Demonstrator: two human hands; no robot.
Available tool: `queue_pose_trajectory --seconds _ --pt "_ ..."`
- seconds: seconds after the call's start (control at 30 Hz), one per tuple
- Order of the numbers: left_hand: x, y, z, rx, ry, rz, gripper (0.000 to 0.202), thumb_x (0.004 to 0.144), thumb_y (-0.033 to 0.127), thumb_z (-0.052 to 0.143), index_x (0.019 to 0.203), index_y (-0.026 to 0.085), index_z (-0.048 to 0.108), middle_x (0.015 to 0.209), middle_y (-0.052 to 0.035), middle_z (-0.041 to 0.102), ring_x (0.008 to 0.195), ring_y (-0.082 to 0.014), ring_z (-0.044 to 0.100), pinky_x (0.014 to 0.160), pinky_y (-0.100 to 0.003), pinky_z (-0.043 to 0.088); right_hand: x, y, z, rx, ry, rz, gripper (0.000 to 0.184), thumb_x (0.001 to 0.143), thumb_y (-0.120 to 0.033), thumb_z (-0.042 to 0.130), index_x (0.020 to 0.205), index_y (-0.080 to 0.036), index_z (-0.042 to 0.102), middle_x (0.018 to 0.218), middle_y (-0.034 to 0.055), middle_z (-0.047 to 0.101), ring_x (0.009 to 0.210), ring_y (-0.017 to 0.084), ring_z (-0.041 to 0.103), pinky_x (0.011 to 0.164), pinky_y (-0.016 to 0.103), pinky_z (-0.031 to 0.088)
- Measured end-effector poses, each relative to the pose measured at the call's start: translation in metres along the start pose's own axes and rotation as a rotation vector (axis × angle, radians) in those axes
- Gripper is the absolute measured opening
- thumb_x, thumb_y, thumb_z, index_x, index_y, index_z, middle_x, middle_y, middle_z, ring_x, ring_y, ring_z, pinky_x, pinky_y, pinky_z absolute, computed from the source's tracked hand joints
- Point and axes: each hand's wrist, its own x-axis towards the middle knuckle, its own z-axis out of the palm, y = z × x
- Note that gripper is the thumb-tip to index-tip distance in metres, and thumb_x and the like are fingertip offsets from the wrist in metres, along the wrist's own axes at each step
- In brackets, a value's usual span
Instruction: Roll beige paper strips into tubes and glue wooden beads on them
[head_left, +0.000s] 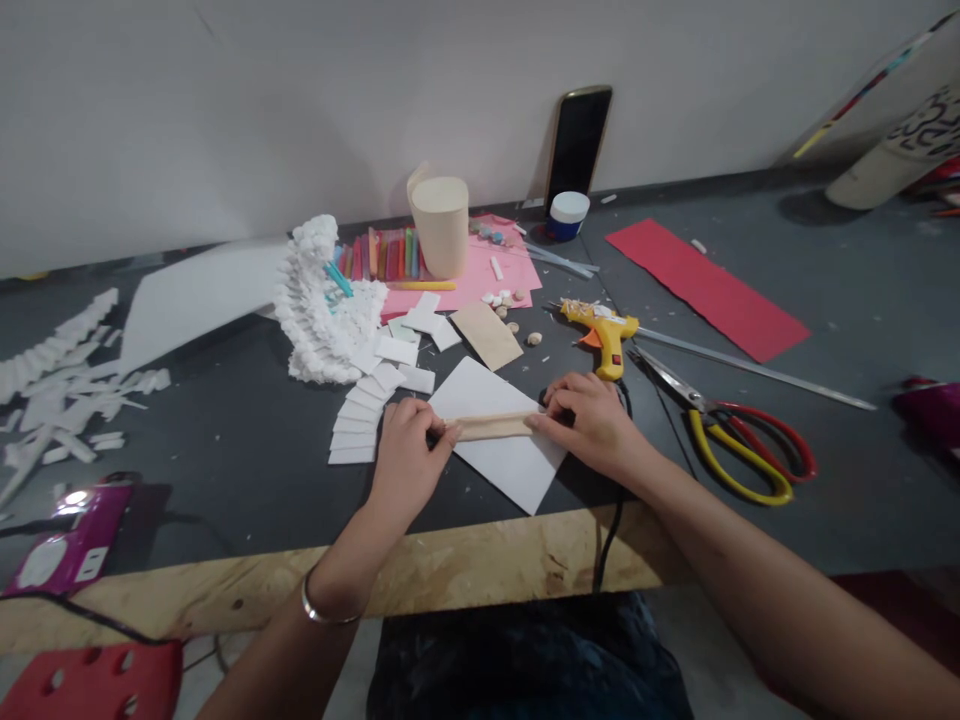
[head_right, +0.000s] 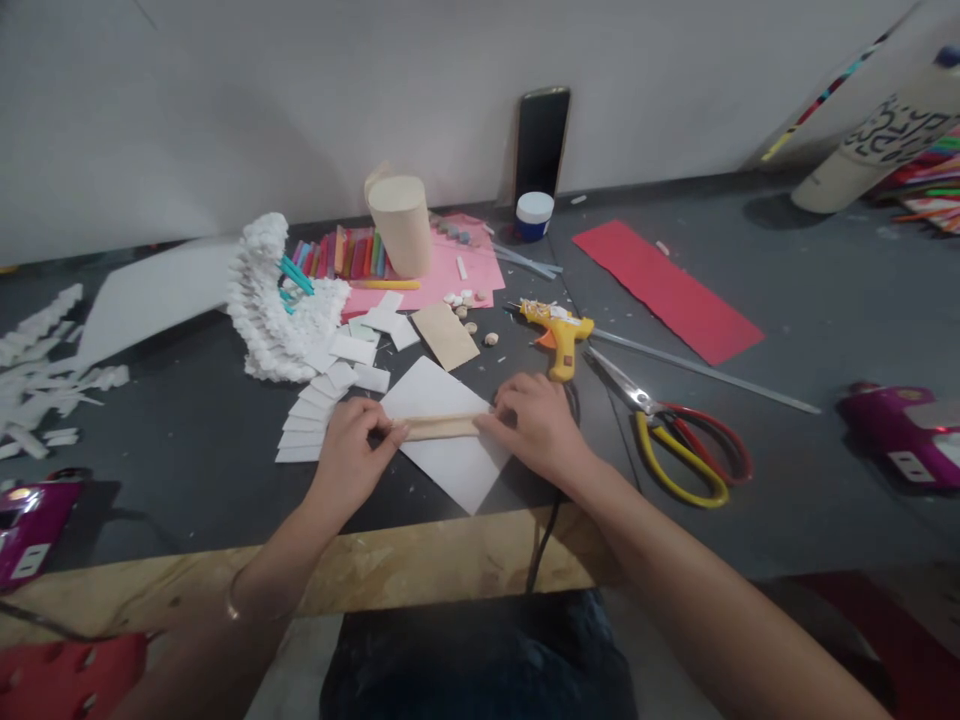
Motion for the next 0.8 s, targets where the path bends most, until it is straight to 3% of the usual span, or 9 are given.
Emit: queue_pose_trajectory --seconds 0.37,0.8 --pt "0.002 -0.001 0.0019 0.04 0.024 -0.007 0.013 0.083 0.021 0.063 0.075 0.019 0.054 0.087 -0.0047 0.055 0.089 -0.0223 0.052 0.083 -0.037 0.042 0.0018 -0.0048 0.0001 -0.048 -0.012 0.046 0.017 0.081 -0.036 0.067 0.085 -0.021 0.062 0.088 0.0051 0.063 0.086 0.024 0.054 0.076 0.036 0.035" --pt "0.0026 -0.001 0.0037 0.085 0.049 0.006 0.015 0.083 0.019 0.061 0.072 0.02 0.05 0.085 -0.0046 0.055 0.087 -0.0225 0.051 0.081 -0.037 0.042 -0.0017 -0.0068 0.002 -0.057 0.052 -0.001 0.016 0.085 -0.038 0.064 0.087 -0.022 0.066 0.089 0.0053 0.065 0.088 0.024 0.055 0.076 0.037 0.034"
